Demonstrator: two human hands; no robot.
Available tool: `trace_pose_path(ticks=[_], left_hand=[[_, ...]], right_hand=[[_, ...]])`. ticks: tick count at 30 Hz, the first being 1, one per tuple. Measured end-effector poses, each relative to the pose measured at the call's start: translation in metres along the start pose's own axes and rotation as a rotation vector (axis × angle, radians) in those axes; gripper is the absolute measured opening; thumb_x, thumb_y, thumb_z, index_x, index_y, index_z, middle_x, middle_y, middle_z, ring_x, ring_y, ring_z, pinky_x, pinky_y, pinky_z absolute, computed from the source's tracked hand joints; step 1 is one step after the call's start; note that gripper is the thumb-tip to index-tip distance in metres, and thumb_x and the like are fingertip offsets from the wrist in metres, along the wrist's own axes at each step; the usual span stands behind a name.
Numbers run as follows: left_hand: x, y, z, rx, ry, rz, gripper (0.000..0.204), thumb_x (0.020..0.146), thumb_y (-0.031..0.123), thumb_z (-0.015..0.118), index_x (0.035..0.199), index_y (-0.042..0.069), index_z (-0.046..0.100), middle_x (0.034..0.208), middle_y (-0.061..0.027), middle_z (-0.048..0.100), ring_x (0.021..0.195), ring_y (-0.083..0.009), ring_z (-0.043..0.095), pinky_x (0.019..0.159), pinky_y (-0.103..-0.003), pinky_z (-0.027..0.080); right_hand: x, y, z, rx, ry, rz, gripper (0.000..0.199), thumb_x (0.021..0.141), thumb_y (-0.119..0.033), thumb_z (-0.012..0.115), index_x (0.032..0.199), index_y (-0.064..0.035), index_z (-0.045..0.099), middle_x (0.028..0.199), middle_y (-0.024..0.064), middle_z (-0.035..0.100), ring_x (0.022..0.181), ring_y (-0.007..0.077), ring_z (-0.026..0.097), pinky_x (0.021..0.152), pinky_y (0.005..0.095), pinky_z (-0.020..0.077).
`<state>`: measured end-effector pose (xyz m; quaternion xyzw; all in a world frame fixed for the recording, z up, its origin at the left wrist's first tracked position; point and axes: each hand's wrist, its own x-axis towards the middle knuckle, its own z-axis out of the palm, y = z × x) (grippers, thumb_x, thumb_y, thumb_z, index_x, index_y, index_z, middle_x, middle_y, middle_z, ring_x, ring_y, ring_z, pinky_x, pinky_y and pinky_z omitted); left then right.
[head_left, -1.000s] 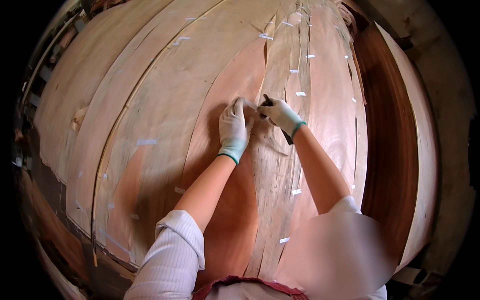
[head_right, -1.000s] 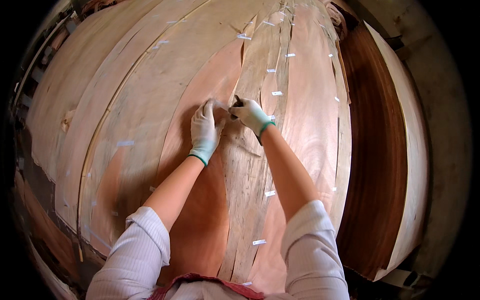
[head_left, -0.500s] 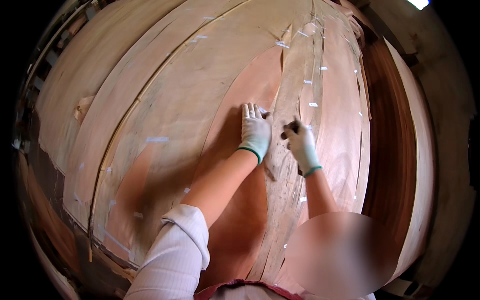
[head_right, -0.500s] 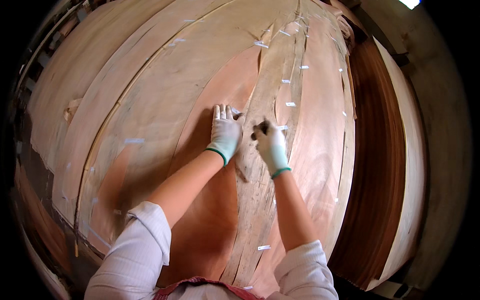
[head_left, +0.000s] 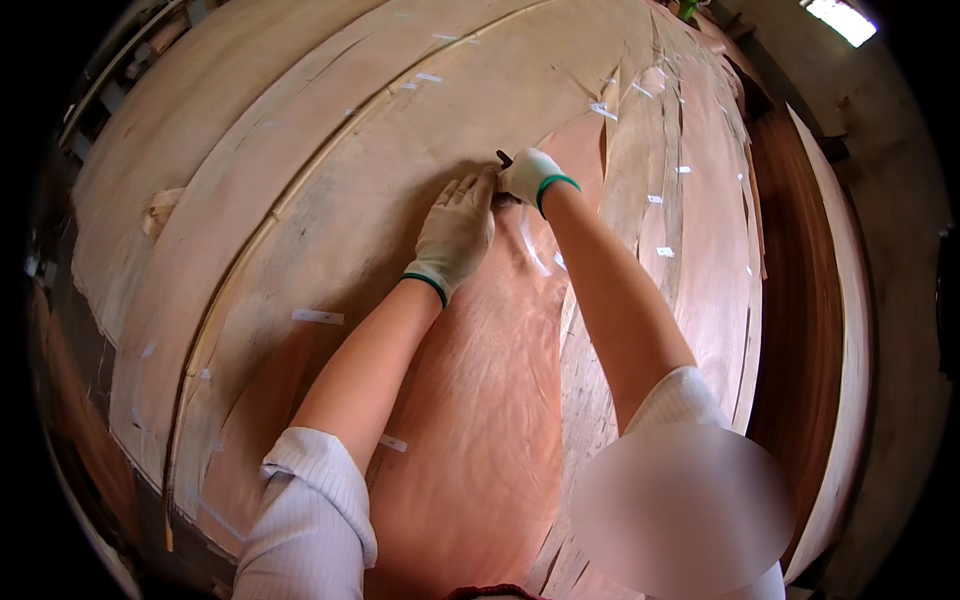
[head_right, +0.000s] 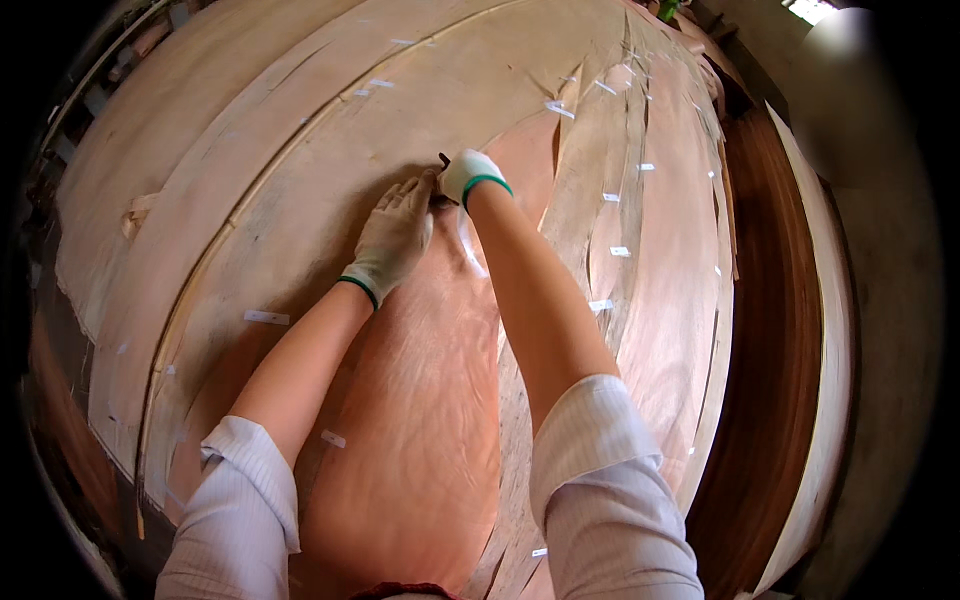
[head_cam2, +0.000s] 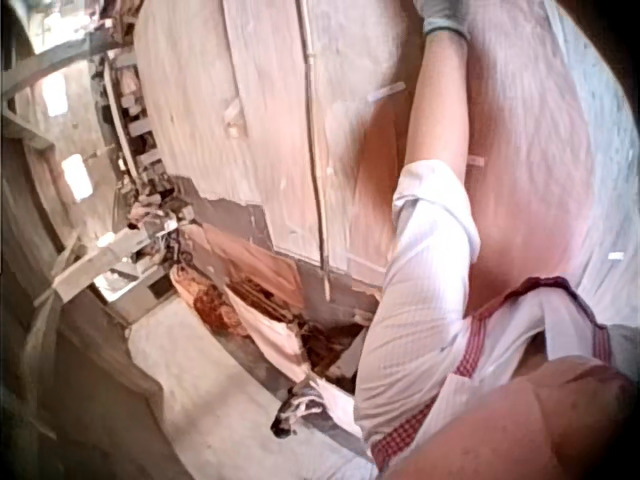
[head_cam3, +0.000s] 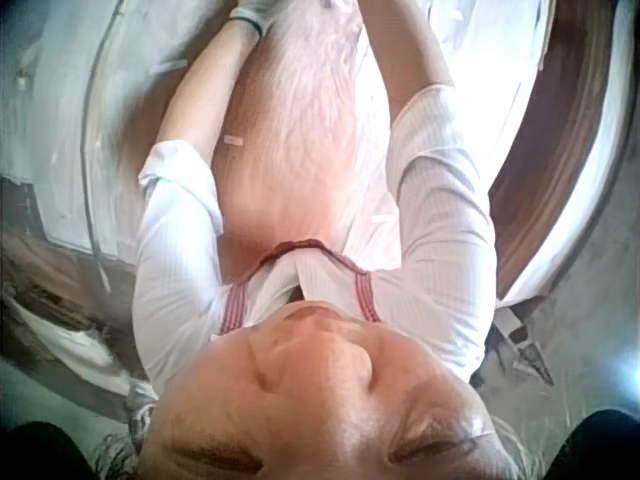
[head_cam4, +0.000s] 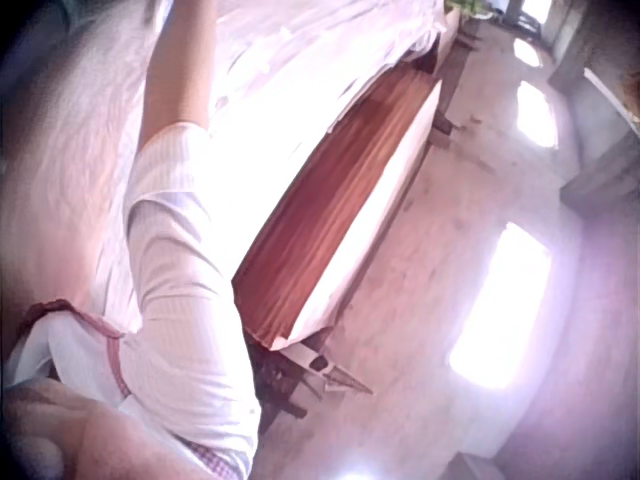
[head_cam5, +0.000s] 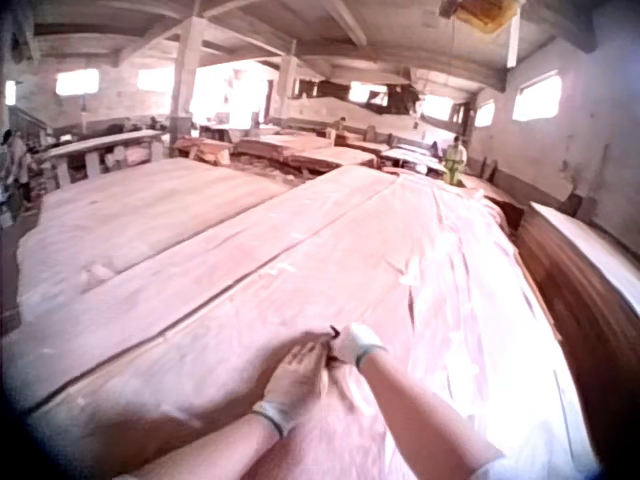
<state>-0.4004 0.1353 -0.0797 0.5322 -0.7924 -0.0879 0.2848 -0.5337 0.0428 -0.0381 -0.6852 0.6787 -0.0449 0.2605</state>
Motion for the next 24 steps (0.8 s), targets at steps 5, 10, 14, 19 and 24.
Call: trace_pose_path(ticks=[5,10,14,19,24], left_hand=[[0.013,0.031,0.013,0.373,-0.094,0.113,0.048,0.087,0.010,0.047,0.136,0.008,0.046,0.139,-0.0185,0.045,0.130,-0.0325,0.041,0.112,-0.042,0.027],[0.002,0.005,-0.021,0.295,-0.360,-0.073,0.054,0.085,0.018,0.057,0.136,0.007,0.044,0.142,-0.0204,0.040,0.133,-0.0334,0.036,0.112,-0.045,0.026],[-0.075,0.019,-0.054,0.084,-0.166,-0.028,0.077,0.080,0.028,0.070,0.142,0.004,0.032,0.144,-0.0216,0.036,0.136,-0.0370,0.030,0.114,-0.049,0.020],[-0.133,0.036,-0.065,-0.100,0.018,-0.035,0.068,0.081,0.019,0.065,0.139,0.000,0.035,0.142,-0.0155,0.042,0.136,-0.0315,0.034,0.114,-0.044,0.021],[-0.138,0.033,-0.053,0.486,-0.134,0.060,0.047,0.089,0.019,0.049,0.134,0.005,0.046,0.140,-0.0122,0.047,0.133,-0.0261,0.039,0.114,-0.039,0.022]], right_hand=[[-0.017,0.065,-0.001,0.205,0.030,0.133,0.033,0.077,-0.028,0.066,0.087,0.0038,0.069,0.085,0.0228,0.068,0.081,0.0345,0.067,0.071,0.0371,0.0527],[-0.122,0.015,0.008,0.651,0.037,0.018,0.026,0.084,-0.023,0.065,0.085,0.0037,0.064,0.071,0.0102,0.065,0.058,0.0162,0.058,0.055,0.0296,0.0472],[-0.165,0.031,0.015,0.645,-0.112,-0.078,0.026,0.085,-0.020,0.065,0.087,0.0049,0.062,0.070,0.0073,0.063,0.060,0.0114,0.056,0.055,0.0277,0.0455],[-0.138,-0.015,0.056,0.115,-0.137,-0.097,0.031,0.079,-0.026,0.066,0.093,0.0024,0.067,0.084,0.0211,0.067,0.077,0.0341,0.065,0.071,0.0381,0.0516],[-0.176,-0.012,0.055,0.185,-0.136,0.005,0.030,0.079,-0.028,0.066,0.086,0.0013,0.069,0.080,0.0203,0.068,0.072,0.0317,0.066,0.068,0.0387,0.0520]])
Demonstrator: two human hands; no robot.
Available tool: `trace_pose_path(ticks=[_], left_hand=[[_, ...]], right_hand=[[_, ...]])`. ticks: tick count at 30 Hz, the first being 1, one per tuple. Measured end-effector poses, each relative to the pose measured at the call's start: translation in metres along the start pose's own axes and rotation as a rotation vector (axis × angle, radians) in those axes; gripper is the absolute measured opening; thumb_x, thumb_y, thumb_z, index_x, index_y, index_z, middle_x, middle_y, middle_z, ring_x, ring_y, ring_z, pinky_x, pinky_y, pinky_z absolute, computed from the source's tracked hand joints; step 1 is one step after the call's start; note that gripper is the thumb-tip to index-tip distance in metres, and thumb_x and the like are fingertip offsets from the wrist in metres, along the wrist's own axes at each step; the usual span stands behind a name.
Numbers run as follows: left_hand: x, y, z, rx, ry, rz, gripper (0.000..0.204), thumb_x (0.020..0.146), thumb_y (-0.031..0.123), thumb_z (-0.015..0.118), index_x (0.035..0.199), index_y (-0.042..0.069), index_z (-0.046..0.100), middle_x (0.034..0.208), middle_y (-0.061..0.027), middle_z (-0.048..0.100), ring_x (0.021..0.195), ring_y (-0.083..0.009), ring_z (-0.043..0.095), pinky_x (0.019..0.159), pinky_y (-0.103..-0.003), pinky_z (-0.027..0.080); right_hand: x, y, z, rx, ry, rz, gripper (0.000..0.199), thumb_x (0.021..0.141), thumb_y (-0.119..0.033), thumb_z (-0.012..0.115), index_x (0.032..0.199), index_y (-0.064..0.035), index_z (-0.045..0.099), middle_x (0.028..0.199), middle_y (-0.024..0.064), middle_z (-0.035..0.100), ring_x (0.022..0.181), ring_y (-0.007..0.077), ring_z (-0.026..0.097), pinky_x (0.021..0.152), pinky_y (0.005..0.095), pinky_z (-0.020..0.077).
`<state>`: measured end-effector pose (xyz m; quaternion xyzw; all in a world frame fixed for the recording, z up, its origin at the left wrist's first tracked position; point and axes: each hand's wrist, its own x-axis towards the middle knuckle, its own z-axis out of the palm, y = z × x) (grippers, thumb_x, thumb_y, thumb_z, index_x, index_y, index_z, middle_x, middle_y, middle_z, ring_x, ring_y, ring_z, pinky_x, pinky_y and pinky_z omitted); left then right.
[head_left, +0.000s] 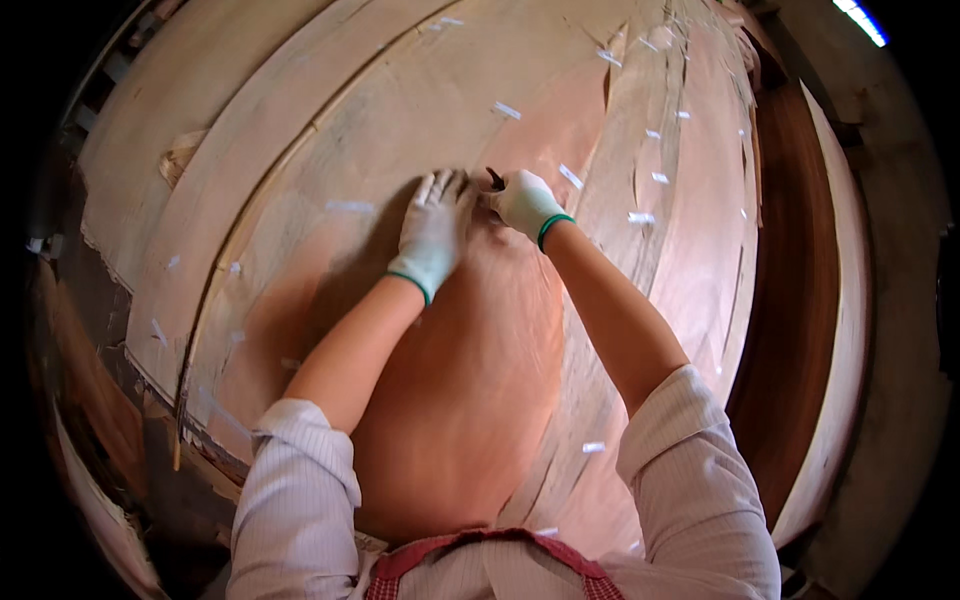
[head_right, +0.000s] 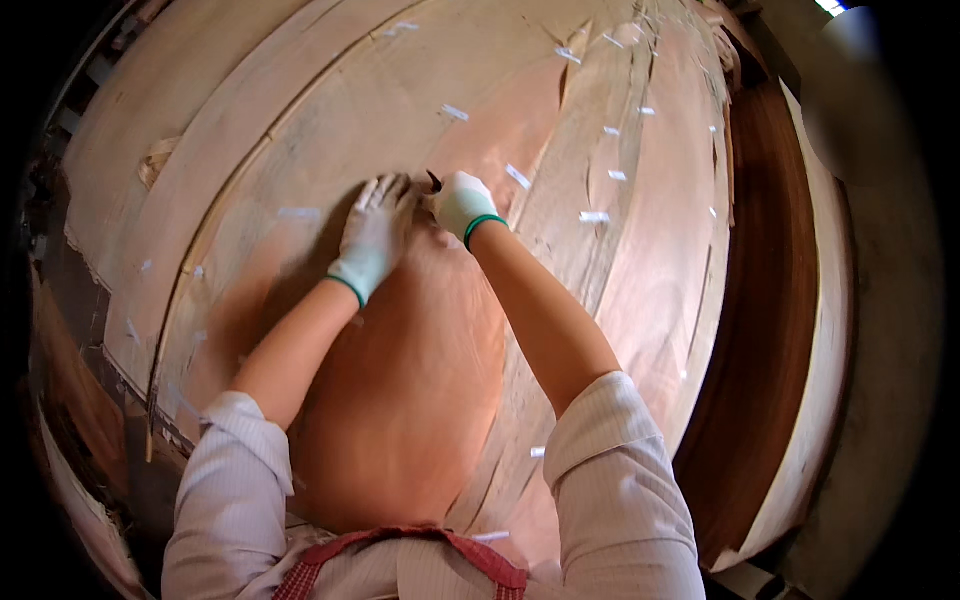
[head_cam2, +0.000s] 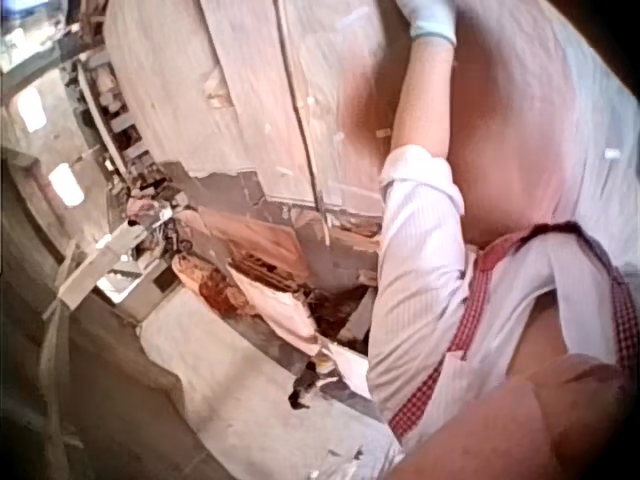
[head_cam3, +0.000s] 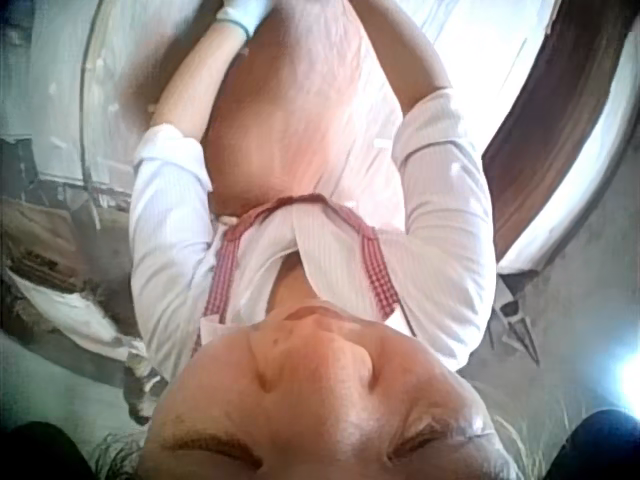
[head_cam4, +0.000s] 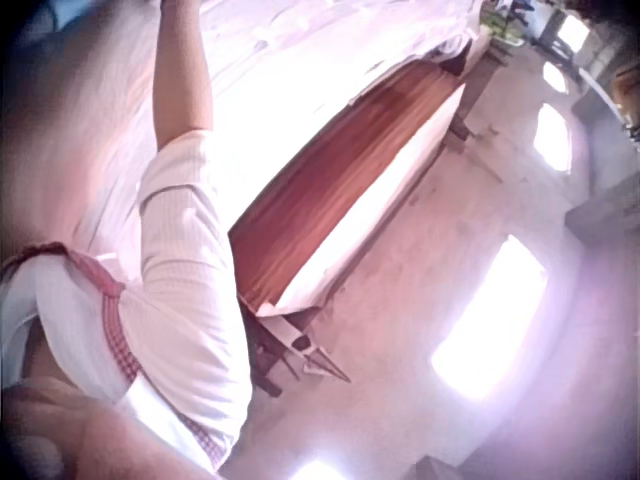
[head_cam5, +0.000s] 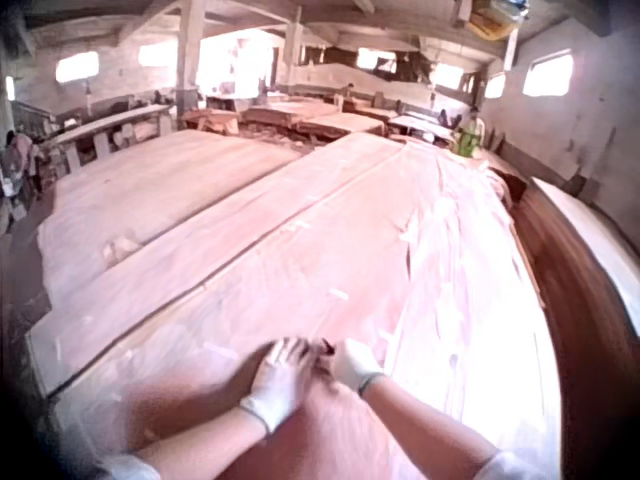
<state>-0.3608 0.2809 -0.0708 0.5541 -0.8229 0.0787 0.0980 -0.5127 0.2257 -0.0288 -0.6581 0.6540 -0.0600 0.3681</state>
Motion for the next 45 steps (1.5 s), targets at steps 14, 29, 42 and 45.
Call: trace_pose_path(ticks=[14,29,42,45], left_hand=[[-0.108,0.124,-0.035,-0.530,0.005,0.115,0.065,0.087,0.022,0.059,0.142,0.002,0.033,0.144,-0.0142,0.040,0.134,-0.0308,0.035,0.115,-0.040,0.022],[-0.168,0.173,-0.071,-0.493,-0.006,0.148,0.061,0.079,0.009,0.061,0.137,0.004,0.042,0.135,-0.0149,0.049,0.132,-0.0311,0.039,0.113,-0.046,0.026],[-0.254,-0.052,-0.093,-0.555,0.265,-0.508,0.052,0.082,0.002,0.058,0.132,-0.001,0.045,0.136,-0.0206,0.047,0.129,-0.0293,0.042,0.107,-0.041,0.033],[-0.299,-0.147,-0.111,-0.002,0.069,-0.722,0.063,0.083,0.015,0.063,0.139,0.003,0.037,0.138,-0.0165,0.046,0.130,-0.0339,0.040,0.108,-0.044,0.032]], right_hand=[[-0.167,0.092,-0.005,0.189,-0.034,0.138,0.026,0.082,-0.022,0.066,0.087,0.0036,0.066,0.069,0.0129,0.064,0.061,0.0216,0.060,0.058,0.0348,0.0478],[-0.284,0.119,0.044,0.625,-0.024,0.312,0.024,0.083,-0.018,0.070,0.085,0.0052,0.064,0.065,0.0082,0.061,0.053,0.0145,0.055,0.049,0.0304,0.0446],[-0.471,0.207,0.073,0.377,0.134,0.486,0.034,0.086,-0.026,0.066,0.102,0.0042,0.064,0.059,0.0127,0.063,0.049,0.0169,0.063,0.047,0.0315,0.0494],[-0.543,0.189,0.104,0.651,0.348,0.684,0.022,0.088,-0.021,0.061,0.092,0.0006,0.061,0.062,0.0080,0.062,0.047,0.0146,0.058,0.040,0.0265,0.0411]])
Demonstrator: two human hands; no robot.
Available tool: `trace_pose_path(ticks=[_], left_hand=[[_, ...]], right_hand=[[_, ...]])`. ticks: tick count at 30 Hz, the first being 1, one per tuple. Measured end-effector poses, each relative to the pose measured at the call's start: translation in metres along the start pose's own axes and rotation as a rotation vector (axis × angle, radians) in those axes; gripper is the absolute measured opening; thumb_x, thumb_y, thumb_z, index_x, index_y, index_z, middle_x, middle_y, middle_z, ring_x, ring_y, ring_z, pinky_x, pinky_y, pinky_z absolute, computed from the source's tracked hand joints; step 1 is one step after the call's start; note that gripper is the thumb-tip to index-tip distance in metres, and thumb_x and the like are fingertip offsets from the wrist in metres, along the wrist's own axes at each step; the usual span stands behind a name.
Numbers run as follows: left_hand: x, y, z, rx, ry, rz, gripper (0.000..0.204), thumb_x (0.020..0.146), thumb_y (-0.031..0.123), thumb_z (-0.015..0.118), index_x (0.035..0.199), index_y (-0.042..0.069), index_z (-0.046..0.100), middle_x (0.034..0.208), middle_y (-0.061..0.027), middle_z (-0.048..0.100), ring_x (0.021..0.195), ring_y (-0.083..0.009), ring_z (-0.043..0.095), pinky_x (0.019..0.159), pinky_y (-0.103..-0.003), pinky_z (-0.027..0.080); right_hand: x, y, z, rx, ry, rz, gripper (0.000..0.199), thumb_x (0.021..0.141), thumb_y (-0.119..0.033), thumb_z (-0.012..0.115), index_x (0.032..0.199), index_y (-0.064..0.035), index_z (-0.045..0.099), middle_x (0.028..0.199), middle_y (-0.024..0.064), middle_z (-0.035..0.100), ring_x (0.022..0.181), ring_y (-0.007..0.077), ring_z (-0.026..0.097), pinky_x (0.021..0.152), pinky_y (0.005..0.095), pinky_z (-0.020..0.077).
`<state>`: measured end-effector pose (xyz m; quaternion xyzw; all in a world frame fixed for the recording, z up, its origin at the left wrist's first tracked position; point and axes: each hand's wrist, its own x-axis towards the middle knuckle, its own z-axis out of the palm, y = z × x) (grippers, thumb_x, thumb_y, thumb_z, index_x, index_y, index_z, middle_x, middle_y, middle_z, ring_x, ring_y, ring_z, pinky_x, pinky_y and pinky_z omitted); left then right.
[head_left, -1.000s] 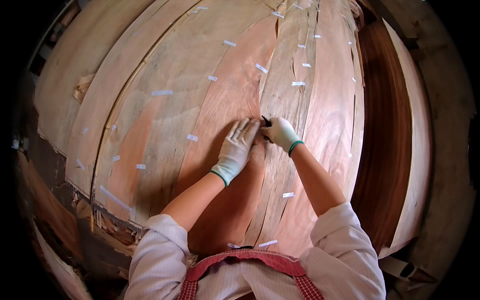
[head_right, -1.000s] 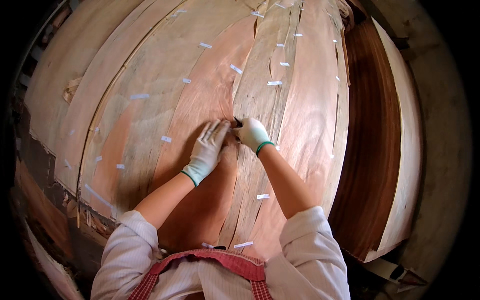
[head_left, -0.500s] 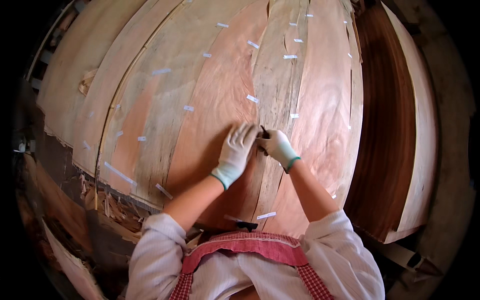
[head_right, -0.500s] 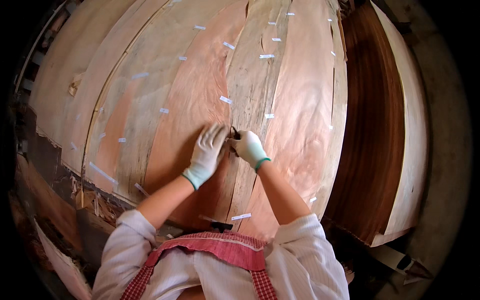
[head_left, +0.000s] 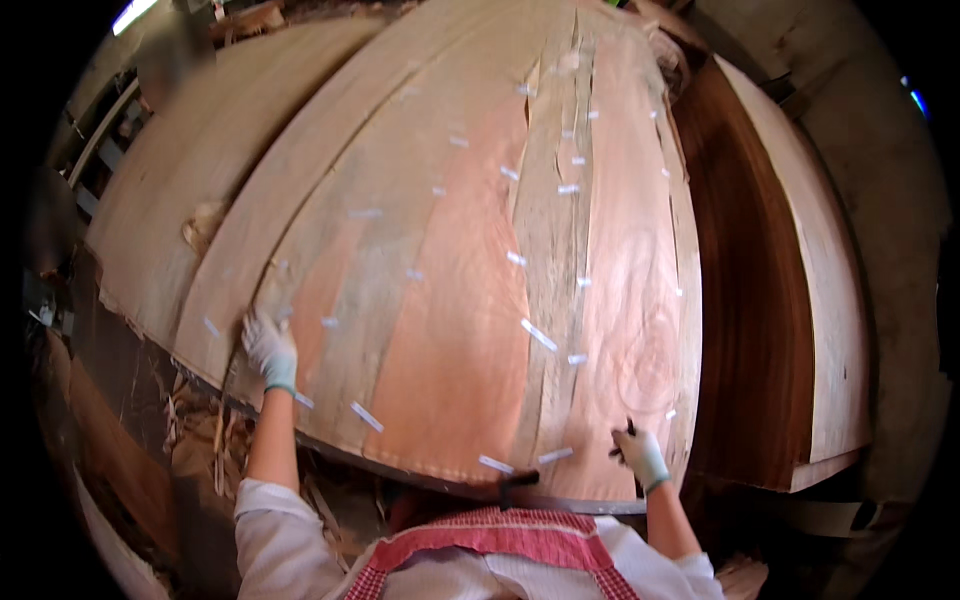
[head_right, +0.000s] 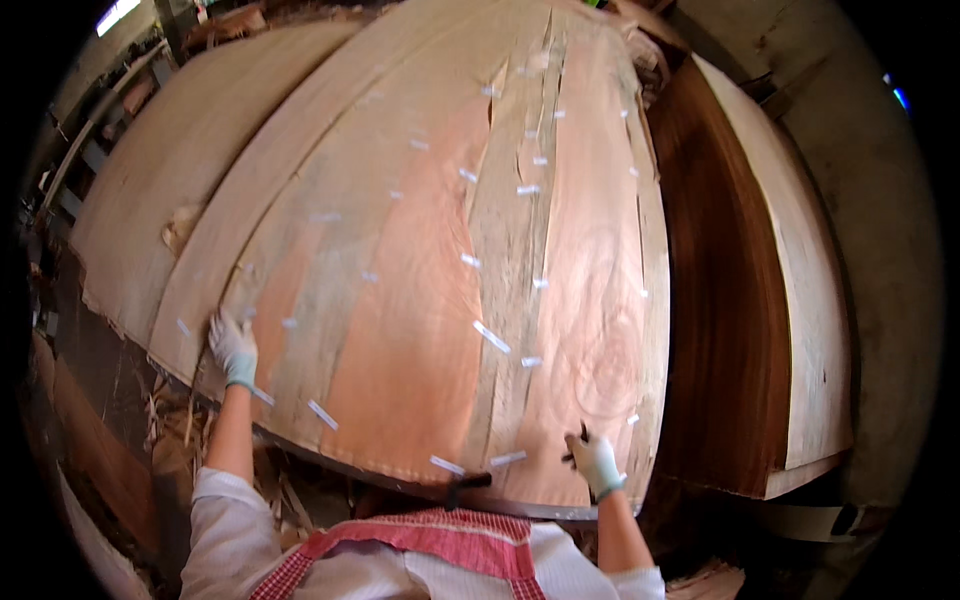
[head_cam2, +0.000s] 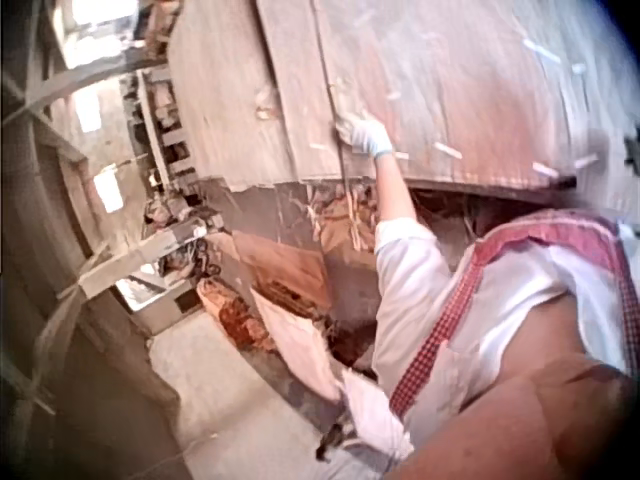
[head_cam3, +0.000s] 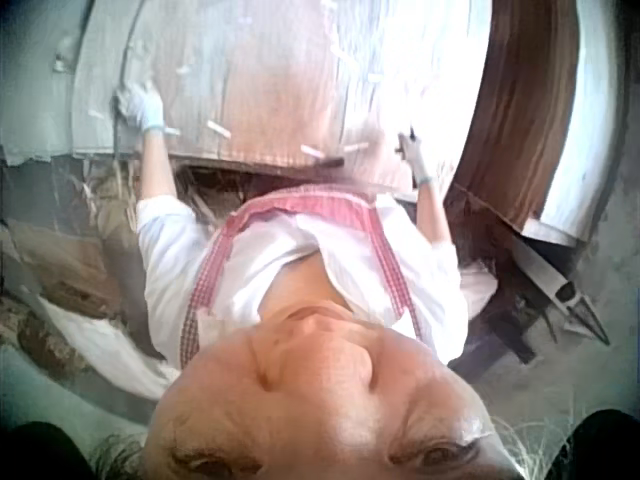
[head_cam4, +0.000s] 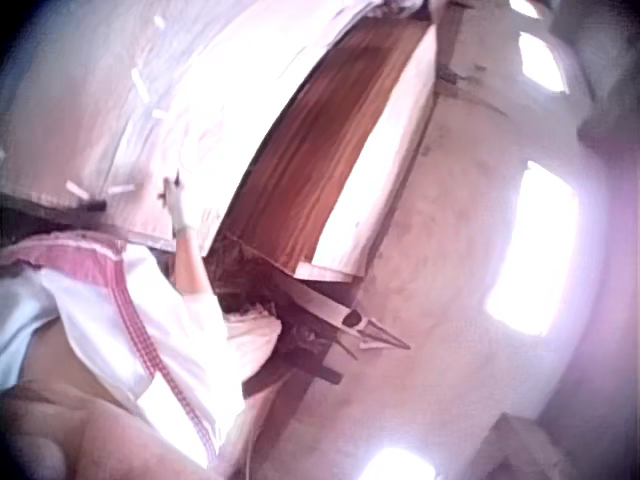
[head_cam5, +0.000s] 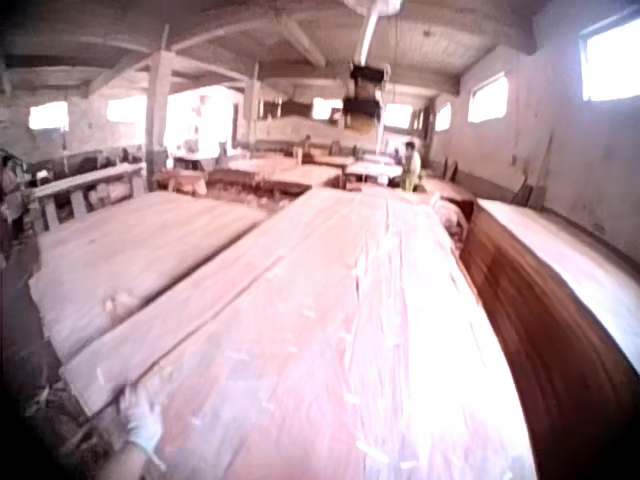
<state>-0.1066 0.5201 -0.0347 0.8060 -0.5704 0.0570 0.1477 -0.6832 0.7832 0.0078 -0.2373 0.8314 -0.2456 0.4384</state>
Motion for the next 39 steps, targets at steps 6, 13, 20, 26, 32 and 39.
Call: trace_pose_path(ticks=[6,13,20,26,32,39], left_hand=[[0.022,-0.118,0.015,0.230,-0.145,0.200,0.049,0.090,0.004,0.041,0.138,0.010,0.040,0.131,-0.0098,0.051,0.116,-0.0255,0.053,0.097,-0.037,0.044],[-0.046,-0.172,-0.037,-0.403,-0.188,0.492,0.039,0.089,0.013,0.053,0.126,0.003,0.048,0.102,-0.0228,0.060,0.089,-0.0373,0.060,0.081,-0.046,0.048],[0.022,-0.297,-0.053,-0.264,-0.137,-0.128,0.061,0.087,0.033,0.062,0.132,-0.001,0.042,0.109,-0.0239,0.061,0.096,-0.0379,0.060,0.083,-0.045,0.047],[0.049,-0.322,0.003,0.016,0.089,-0.271,0.070,0.087,0.035,0.058,0.139,-0.003,0.031,0.138,-0.0238,0.044,0.128,-0.0371,0.042,0.110,-0.045,0.029],[0.049,-0.246,-0.054,-0.342,0.422,0.052,0.011,0.070,0.015,0.063,0.067,0.008,0.055,0.072,-0.0137,0.058,0.074,-0.0329,0.055,0.071,-0.045,0.042],[-0.055,-0.110,-0.099,-0.373,0.054,0.530,0.025,0.085,0.009,0.059,0.110,0.004,0.059,0.121,-0.0158,0.058,0.124,-0.0299,0.048,0.110,-0.047,0.031]], right_hand=[[-0.085,-0.020,0.118,0.306,-0.033,-0.065,0.017,0.090,-0.019,0.059,0.096,-0.0024,0.060,0.069,0.0108,0.065,0.041,0.0105,0.047,0.038,0.0238,0.0346],[-0.190,-0.110,0.248,-0.069,-0.396,-0.259,0.023,0.092,-0.022,0.058,0.096,0.0004,0.060,0.076,0.0042,0.065,0.057,0.0100,0.056,0.052,0.0252,0.0436],[-0.205,-0.087,0.286,-0.301,-0.362,-0.343,0.021,0.091,-0.017,0.059,0.094,0.0031,0.063,0.073,0.0060,0.066,0.067,0.0124,0.061,0.062,0.0264,0.0466],[-0.216,-0.106,0.338,-0.257,-0.491,-0.364,0.021,0.091,-0.019,0.060,0.094,0.0019,0.063,0.072,0.0062,0.066,0.063,0.0129,0.061,0.057,0.0279,0.0476],[-0.218,-0.175,0.391,-0.437,-0.535,-0.552,0.028,0.088,-0.023,0.062,0.096,0.0036,0.062,0.072,0.0118,0.064,0.067,0.0152,0.061,0.064,0.0321,0.0473],[-0.205,-0.308,0.453,0.002,-0.386,-0.634,0.020,0.092,-0.021,0.057,0.099,-0.0022,0.060,0.069,0.0023,0.056,0.053,0.0101,0.050,0.043,0.0260,0.0370]])
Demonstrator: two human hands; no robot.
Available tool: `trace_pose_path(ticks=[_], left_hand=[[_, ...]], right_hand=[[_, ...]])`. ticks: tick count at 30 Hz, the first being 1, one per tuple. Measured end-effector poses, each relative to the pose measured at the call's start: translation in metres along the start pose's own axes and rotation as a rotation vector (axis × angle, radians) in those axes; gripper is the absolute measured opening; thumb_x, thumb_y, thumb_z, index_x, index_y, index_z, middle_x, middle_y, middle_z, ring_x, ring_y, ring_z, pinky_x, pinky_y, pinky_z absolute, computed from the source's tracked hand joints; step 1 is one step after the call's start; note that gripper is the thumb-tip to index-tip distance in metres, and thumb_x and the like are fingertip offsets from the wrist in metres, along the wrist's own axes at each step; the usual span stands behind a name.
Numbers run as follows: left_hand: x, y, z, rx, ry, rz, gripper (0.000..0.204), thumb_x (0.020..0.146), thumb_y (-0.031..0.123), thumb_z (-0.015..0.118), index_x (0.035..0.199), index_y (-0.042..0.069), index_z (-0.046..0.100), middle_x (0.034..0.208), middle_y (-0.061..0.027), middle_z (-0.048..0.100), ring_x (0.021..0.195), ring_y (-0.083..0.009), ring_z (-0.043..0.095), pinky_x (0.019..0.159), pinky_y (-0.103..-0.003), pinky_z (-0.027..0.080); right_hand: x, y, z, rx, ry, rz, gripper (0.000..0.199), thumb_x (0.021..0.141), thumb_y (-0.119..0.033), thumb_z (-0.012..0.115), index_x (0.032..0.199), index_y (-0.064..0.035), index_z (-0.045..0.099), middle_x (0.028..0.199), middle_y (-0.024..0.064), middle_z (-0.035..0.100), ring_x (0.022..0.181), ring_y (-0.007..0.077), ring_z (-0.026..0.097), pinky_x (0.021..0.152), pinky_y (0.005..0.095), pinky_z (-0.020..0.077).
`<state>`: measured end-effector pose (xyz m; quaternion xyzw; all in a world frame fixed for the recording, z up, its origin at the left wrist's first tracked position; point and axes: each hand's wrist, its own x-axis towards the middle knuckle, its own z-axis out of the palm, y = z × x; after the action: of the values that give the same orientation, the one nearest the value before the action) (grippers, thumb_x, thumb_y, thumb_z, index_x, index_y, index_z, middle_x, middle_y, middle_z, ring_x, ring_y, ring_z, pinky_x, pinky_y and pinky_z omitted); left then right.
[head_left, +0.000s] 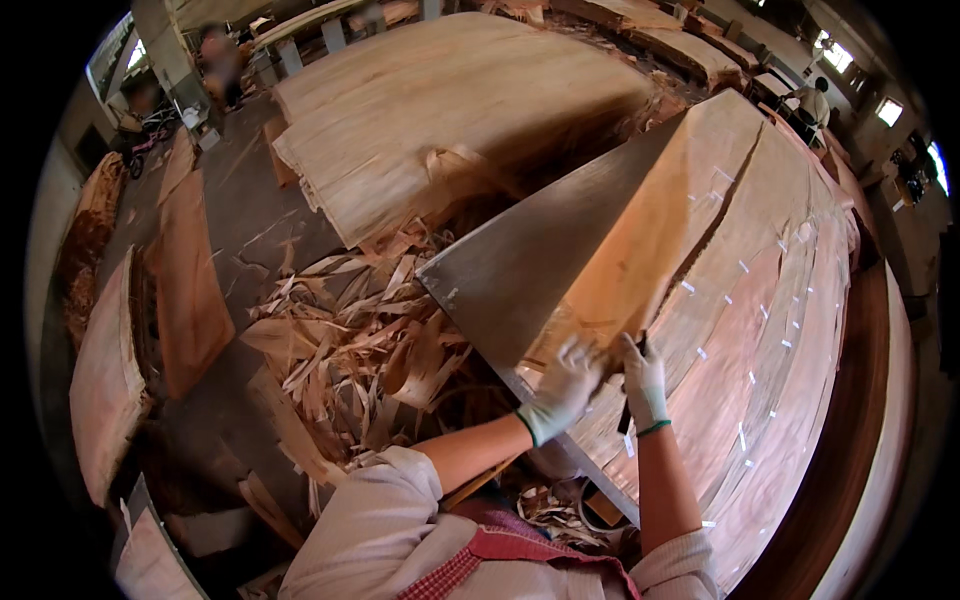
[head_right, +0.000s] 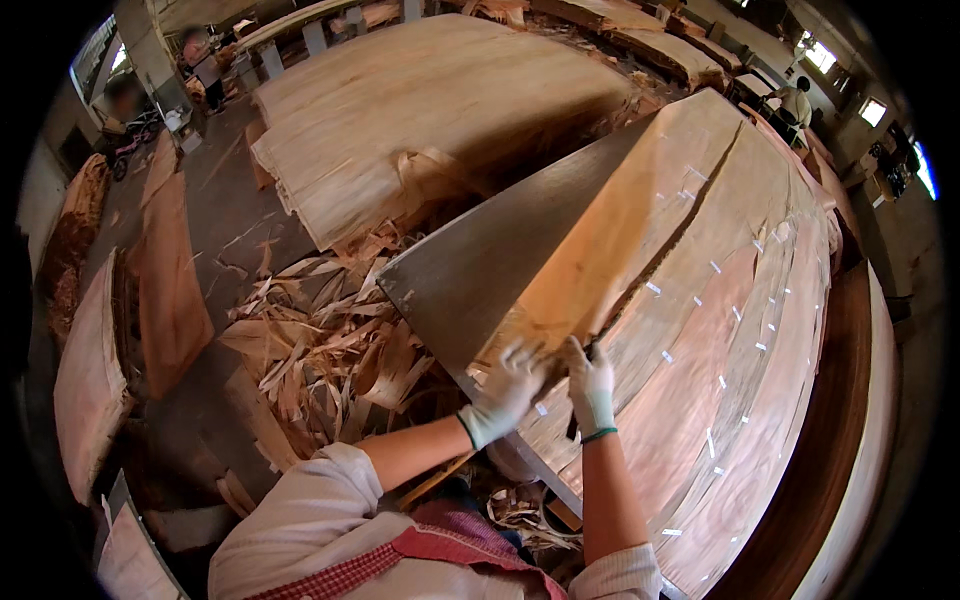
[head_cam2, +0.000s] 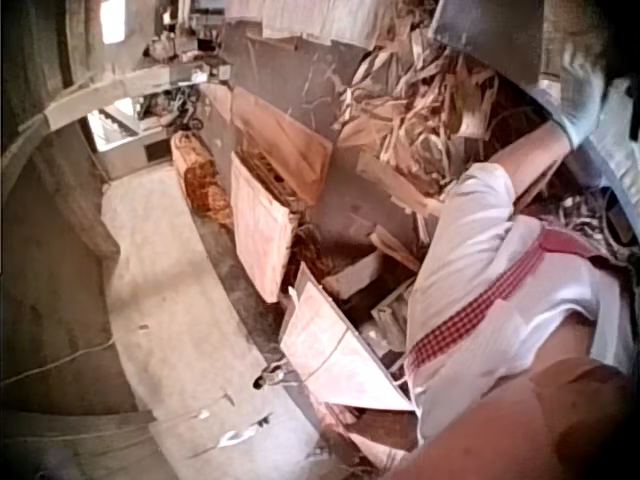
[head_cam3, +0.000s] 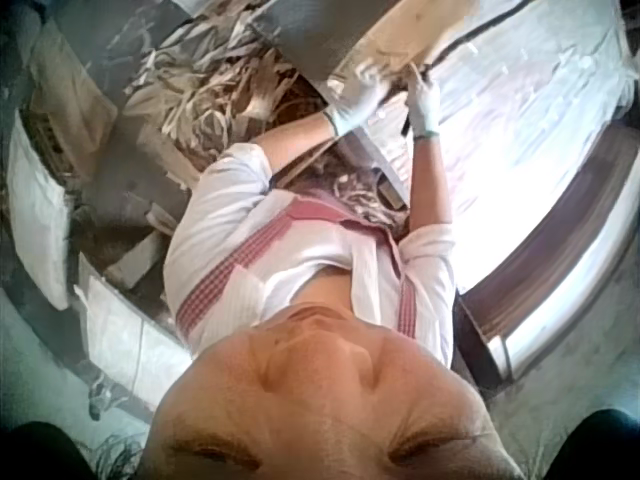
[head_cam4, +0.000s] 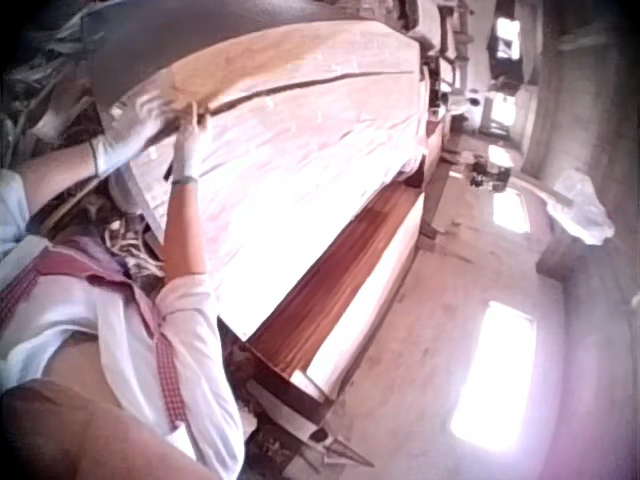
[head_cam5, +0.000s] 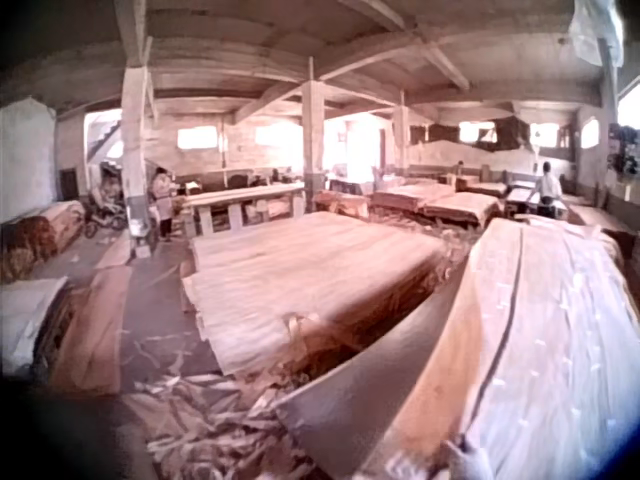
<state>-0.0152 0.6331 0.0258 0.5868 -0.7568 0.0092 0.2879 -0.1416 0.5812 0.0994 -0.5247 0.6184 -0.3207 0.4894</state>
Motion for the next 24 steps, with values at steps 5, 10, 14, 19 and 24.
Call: trace_pose_path(ticks=[5,10,14,19,24], left_hand=[[-0.096,0.007,-0.056,-0.316,-0.192,-0.264,0.077,0.076,0.026,0.074,0.135,-0.007,0.035,0.127,-0.0262,0.049,0.124,-0.0347,0.045,0.106,-0.045,0.035],[-0.183,-0.012,-0.029,-1.237,-1.118,-0.810,0.049,0.092,0.035,0.061,0.121,-0.003,0.055,0.091,-0.0084,0.060,0.082,-0.0164,0.057,0.077,-0.031,0.050],[-0.140,0.022,-0.016,-1.661,-1.183,-0.835,0.035,0.095,0.033,0.057,0.107,0.001,0.061,0.067,0.0027,0.047,0.056,-0.0069,0.044,0.048,-0.020,0.040],[-0.117,-0.002,-0.010,-1.689,-1.042,-0.994,0.030,0.096,0.028,0.055,0.110,0.001,0.059,0.068,0.0012,0.048,0.053,-0.0077,0.044,0.048,-0.022,0.041],[-0.133,-0.024,-0.020,-1.384,-1.037,-1.127,0.025,0.096,0.027,0.055,0.100,0.003,0.059,0.061,0.0017,0.044,0.045,-0.0076,0.040,0.043,-0.023,0.036]], right_hand=[[0.009,0.117,-0.073,0.279,0.208,0.087,0.012,0.089,-0.012,0.059,0.094,-0.0013,0.060,0.067,-0.0006,0.054,0.052,0.0083,0.046,0.043,0.0257,0.0360],[-0.022,0.230,-0.163,0.313,0.414,0.185,0.010,0.090,-0.010,0.057,0.094,-0.0015,0.060,0.065,0.0032,0.056,0.047,0.0120,0.049,0.040,0.0260,0.0379],[-0.052,0.308,-0.207,0.314,0.546,0.283,0.014,0.087,-0.012,0.056,0.089,-0.0004,0.063,0.070,0.0059,0.061,0.061,0.0135,0.052,0.056,0.0291,0.0443],[-0.072,0.272,-0.152,0.074,0.512,0.306,0.018,0.087,-0.020,0.059,0.088,-0.0019,0.063,0.062,0.0010,0.054,0.048,0.0122,0.049,0.044,0.0290,0.0381],[-0.097,0.218,-0.132,0.117,0.373,0.396,0.017,0.088,-0.016,0.057,0.087,-0.0001,0.061,0.060,0.0041,0.058,0.047,0.0131,0.048,0.042,0.0283,0.0357]])
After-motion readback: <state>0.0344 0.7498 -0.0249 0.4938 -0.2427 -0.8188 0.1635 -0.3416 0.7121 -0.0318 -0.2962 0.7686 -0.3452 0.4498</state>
